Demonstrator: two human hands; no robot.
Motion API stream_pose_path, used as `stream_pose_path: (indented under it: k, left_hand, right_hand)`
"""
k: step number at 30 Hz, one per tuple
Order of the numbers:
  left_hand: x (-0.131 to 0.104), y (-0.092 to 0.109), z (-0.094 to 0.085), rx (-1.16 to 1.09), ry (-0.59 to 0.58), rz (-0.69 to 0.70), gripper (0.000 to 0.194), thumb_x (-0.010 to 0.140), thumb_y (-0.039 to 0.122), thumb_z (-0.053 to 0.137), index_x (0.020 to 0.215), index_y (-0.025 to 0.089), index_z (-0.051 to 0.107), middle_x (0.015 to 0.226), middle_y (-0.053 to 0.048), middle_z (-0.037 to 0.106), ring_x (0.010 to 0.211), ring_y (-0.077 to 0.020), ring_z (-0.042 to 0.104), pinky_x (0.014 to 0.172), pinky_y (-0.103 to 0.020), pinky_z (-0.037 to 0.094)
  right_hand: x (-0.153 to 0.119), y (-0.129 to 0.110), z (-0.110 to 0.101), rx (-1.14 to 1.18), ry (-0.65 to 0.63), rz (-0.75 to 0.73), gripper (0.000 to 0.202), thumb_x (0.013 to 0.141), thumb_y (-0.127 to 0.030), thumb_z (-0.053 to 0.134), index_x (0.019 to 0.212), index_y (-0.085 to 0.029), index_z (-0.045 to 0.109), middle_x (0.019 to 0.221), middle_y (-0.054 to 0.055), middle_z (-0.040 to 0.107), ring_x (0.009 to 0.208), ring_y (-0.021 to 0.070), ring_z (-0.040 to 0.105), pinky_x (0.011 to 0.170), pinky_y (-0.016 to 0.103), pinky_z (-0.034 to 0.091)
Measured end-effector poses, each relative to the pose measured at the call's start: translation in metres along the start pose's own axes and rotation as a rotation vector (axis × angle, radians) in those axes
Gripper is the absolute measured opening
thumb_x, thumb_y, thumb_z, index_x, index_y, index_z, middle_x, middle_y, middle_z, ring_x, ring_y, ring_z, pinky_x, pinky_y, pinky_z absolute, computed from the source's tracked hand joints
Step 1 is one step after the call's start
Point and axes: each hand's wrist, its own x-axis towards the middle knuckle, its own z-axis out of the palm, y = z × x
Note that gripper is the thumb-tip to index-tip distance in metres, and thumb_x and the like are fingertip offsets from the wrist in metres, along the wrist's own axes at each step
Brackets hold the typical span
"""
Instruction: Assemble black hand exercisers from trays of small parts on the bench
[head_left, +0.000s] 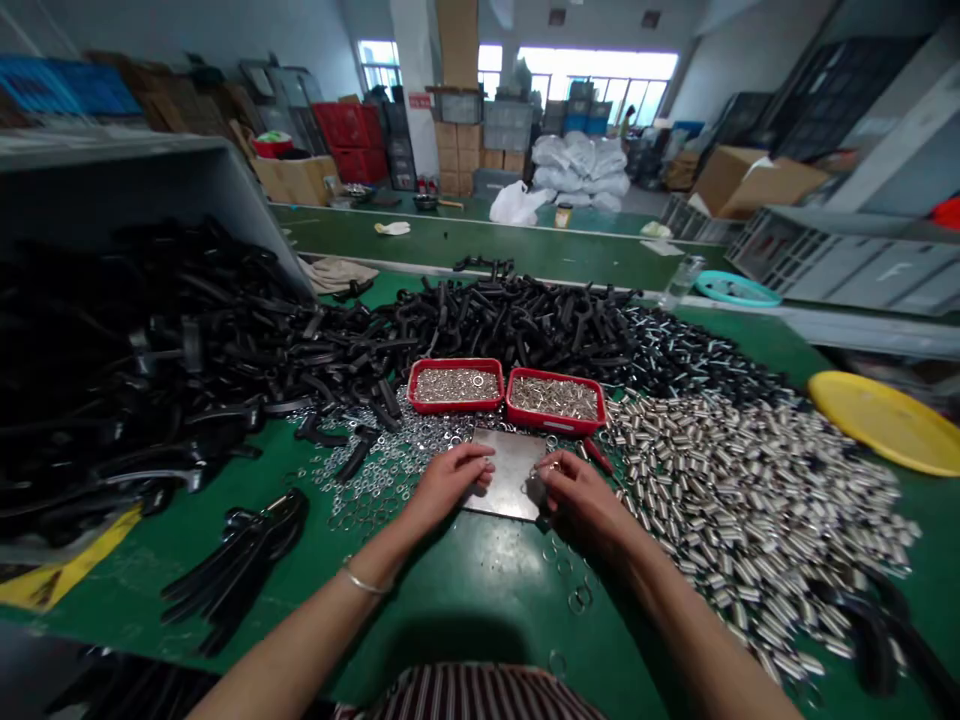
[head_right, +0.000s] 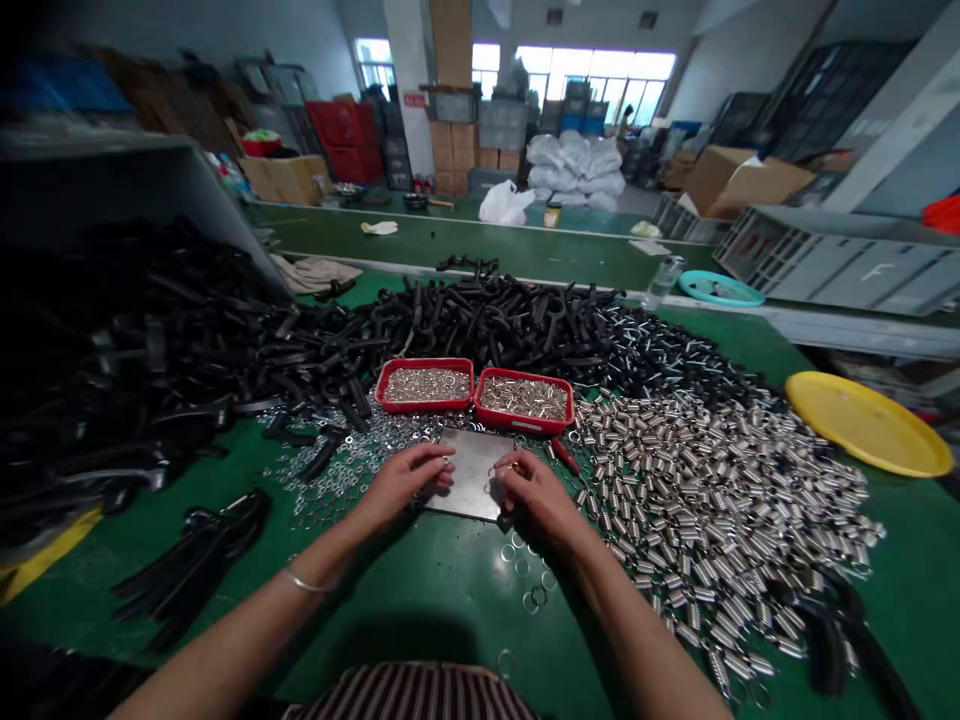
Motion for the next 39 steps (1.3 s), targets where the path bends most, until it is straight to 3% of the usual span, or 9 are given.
stream_pose_path:
  k: [3, 7, 17, 23, 27, 29, 32, 35, 39]
  left_hand:
    - [-0.003, 0.000, 0.032, -0.119, -0.078, -0.010, 0.038, 0.083, 0.040, 0.068, 0.111, 0.013, 0.068, 0.095, -0.009, 0.074, 0.083, -0.0191, 0.070, 0.082, -0.035, 0.056]
    - [-0.009, 0.000, 0.049, -0.220, -0.103, -0.027, 0.039, 0.081, 0.038, 0.072, 0.111, 0.014, 0.066, 0.095, -0.008, 0.074, 0.086, -0.0195, 0.071, 0.085, -0.035, 0.056]
    - [-0.011, -0.004, 0.041, -0.340, -0.137, -0.129, 0.038, 0.078, 0.042, 0.076, 0.101, 0.012, 0.068, 0.093, -0.010, 0.073, 0.084, -0.0185, 0.069, 0.081, -0.033, 0.055]
    - [-0.022, -0.005, 0.032, 0.016, -0.090, 0.162, 0.024, 0.090, 0.036, 0.064, 0.101, 0.017, 0.072, 0.092, -0.007, 0.071, 0.087, -0.0185, 0.067, 0.083, -0.032, 0.053]
    - [-0.036, -0.001, 0.000, 0.554, 0.001, 0.456, 0.024, 0.098, 0.028, 0.050, 0.113, 0.022, 0.068, 0.107, -0.007, 0.069, 0.105, -0.0189, 0.062, 0.097, -0.034, 0.048]
    - [-0.040, -0.001, -0.033, 0.788, 0.317, 0.442, 0.028, 0.099, 0.025, 0.045, 0.121, 0.021, 0.062, 0.118, -0.010, 0.064, 0.115, -0.0217, 0.057, 0.103, -0.040, 0.044]
    - [-0.039, -0.008, -0.094, 1.093, 0.795, 0.187, 0.031, 0.094, 0.024, 0.050, 0.122, 0.013, 0.059, 0.127, -0.018, 0.057, 0.122, -0.0314, 0.051, 0.106, -0.051, 0.039]
    - [-0.027, -0.020, -0.140, 1.270, 0.726, -0.010, 0.026, 0.090, 0.028, 0.054, 0.106, 0.011, 0.065, 0.122, -0.021, 0.059, 0.117, -0.0379, 0.051, 0.097, -0.055, 0.042]
    - [-0.008, -0.026, -0.155, 1.167, 0.618, 0.162, 0.020, 0.088, 0.026, 0.054, 0.102, 0.014, 0.063, 0.112, -0.017, 0.063, 0.114, -0.0345, 0.054, 0.102, -0.053, 0.040]
  right_hand:
    - [-0.004, 0.001, 0.008, 0.100, -0.057, -0.009, 0.032, 0.083, -0.045, 0.072, 0.098, -0.020, 0.057, 0.057, -0.007, 0.049, 0.048, 0.0099, 0.046, 0.047, 0.021, 0.035]
    - [-0.009, 0.000, 0.012, 0.259, -0.139, 0.016, 0.031, 0.083, -0.043, 0.074, 0.091, -0.021, 0.054, 0.058, -0.009, 0.045, 0.047, 0.0078, 0.038, 0.044, 0.019, 0.038]
    - [0.002, 0.015, 0.010, 0.515, -0.173, 0.216, 0.026, 0.079, -0.034, 0.079, 0.084, -0.016, 0.060, 0.064, -0.005, 0.050, 0.050, 0.0050, 0.039, 0.044, 0.016, 0.033]
    - [0.003, 0.019, 0.018, 0.397, -0.140, 0.203, 0.037, 0.077, -0.041, 0.080, 0.100, -0.017, 0.066, 0.070, -0.003, 0.053, 0.057, 0.0069, 0.047, 0.052, 0.019, 0.042]
    - [0.002, 0.005, 0.009, -0.071, -0.046, 0.033, 0.036, 0.083, -0.046, 0.073, 0.106, -0.021, 0.063, 0.083, 0.002, 0.065, 0.070, 0.0152, 0.061, 0.065, 0.028, 0.051]
    - [0.004, -0.005, 0.002, -0.252, -0.013, -0.031, 0.035, 0.084, -0.048, 0.070, 0.105, -0.021, 0.062, 0.090, 0.005, 0.068, 0.077, 0.0202, 0.064, 0.069, 0.032, 0.053]
    - [0.005, -0.017, -0.003, -0.327, 0.042, -0.080, 0.035, 0.085, -0.052, 0.066, 0.104, -0.022, 0.060, 0.090, 0.007, 0.069, 0.079, 0.0235, 0.066, 0.066, 0.035, 0.055]
    - [0.008, -0.021, 0.002, -0.255, 0.109, -0.098, 0.038, 0.082, -0.052, 0.070, 0.104, -0.022, 0.059, 0.085, 0.006, 0.070, 0.074, 0.0223, 0.067, 0.067, 0.035, 0.055]
    - [0.016, -0.009, 0.008, -0.136, 0.163, -0.129, 0.038, 0.079, -0.048, 0.074, 0.102, -0.021, 0.061, 0.082, 0.003, 0.069, 0.072, 0.0188, 0.067, 0.070, 0.033, 0.054]
